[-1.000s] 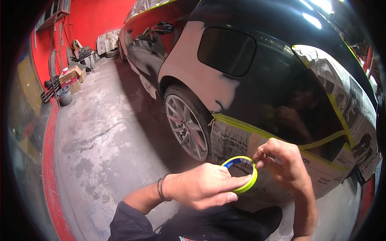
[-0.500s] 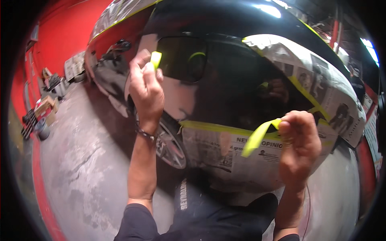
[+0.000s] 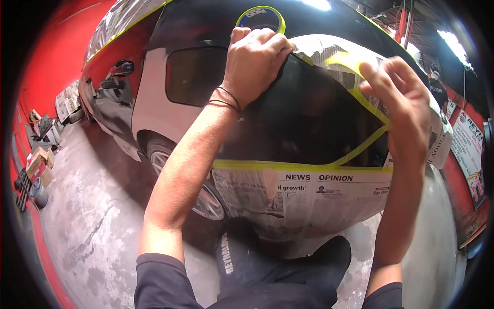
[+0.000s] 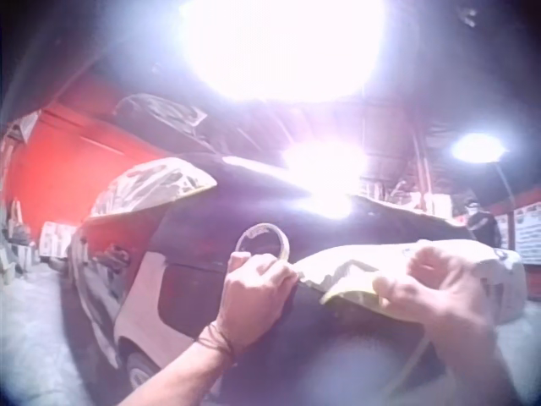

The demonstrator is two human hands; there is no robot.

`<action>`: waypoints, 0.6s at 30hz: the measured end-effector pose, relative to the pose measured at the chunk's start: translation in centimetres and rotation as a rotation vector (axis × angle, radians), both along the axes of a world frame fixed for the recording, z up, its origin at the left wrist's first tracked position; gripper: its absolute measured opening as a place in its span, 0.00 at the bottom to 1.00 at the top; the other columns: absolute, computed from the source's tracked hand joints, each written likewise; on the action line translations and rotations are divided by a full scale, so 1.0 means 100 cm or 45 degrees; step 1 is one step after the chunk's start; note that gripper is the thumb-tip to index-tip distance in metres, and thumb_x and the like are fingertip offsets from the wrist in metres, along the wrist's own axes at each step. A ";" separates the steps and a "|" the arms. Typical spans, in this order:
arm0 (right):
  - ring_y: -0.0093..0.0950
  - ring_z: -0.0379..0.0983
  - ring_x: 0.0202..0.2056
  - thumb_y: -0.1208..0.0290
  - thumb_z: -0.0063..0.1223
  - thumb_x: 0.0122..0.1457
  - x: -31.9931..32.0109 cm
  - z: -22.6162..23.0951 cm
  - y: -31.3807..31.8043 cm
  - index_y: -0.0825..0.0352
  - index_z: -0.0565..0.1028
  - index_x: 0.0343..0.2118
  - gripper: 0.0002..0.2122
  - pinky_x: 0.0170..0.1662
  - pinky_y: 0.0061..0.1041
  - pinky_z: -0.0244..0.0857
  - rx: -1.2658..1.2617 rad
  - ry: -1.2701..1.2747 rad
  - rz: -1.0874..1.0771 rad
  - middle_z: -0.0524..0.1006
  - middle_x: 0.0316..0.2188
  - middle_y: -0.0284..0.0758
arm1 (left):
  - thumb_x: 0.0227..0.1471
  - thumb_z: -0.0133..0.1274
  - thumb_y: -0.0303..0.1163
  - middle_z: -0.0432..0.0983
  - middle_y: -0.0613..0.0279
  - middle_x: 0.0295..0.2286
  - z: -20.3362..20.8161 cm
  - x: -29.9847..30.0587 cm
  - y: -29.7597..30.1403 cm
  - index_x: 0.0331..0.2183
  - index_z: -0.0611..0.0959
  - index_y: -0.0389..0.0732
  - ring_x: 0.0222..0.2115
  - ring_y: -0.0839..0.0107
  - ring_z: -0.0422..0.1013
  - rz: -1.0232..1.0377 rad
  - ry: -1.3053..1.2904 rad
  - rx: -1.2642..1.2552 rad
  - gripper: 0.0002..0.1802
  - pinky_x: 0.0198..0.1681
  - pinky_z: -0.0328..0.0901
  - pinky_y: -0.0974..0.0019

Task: Apply masking tape and newspaper to a car window to prepare for painting.

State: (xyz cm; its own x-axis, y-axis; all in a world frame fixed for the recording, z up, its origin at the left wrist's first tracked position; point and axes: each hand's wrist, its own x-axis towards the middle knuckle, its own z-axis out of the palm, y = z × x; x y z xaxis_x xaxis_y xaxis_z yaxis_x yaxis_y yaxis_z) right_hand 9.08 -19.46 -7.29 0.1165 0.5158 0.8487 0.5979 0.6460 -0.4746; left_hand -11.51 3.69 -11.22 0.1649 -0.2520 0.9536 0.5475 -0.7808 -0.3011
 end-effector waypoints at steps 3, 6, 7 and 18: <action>0.16 0.84 0.36 0.62 0.76 0.69 -0.009 0.004 0.029 0.62 0.84 0.38 0.11 0.46 0.19 0.79 -0.109 0.157 0.314 0.85 0.34 0.28 | 0.66 0.66 0.37 0.90 0.63 0.36 -0.002 -0.003 -0.008 0.40 0.95 0.48 0.39 0.61 0.85 -0.095 -0.009 -0.108 0.07 0.57 0.69 0.53; 0.16 0.84 0.34 0.60 0.77 0.68 -0.016 0.004 0.048 0.62 0.87 0.39 0.11 0.43 0.19 0.80 -0.207 0.127 0.152 0.87 0.35 0.28 | 0.70 0.63 0.40 0.91 0.59 0.36 0.005 -0.015 -0.020 0.43 0.97 0.44 0.42 0.60 0.86 -0.493 0.035 -0.407 0.13 0.57 0.71 0.53; 0.16 0.84 0.33 0.57 0.79 0.66 -0.017 0.004 0.053 0.61 0.86 0.36 0.13 0.41 0.19 0.80 -0.214 0.108 0.080 0.86 0.35 0.27 | 0.72 0.62 0.42 0.92 0.57 0.36 0.007 -0.020 -0.024 0.43 0.98 0.43 0.43 0.61 0.86 -0.654 0.049 -0.549 0.16 0.57 0.72 0.53; 0.15 0.83 0.32 0.55 0.78 0.67 -0.013 0.000 0.068 0.59 0.88 0.35 0.14 0.39 0.18 0.78 -0.340 0.157 0.086 0.86 0.33 0.25 | 0.71 0.68 0.48 0.89 0.58 0.34 0.014 -0.009 -0.029 0.42 0.94 0.39 0.35 0.68 0.84 -0.630 -0.011 -0.802 0.20 0.44 0.77 0.59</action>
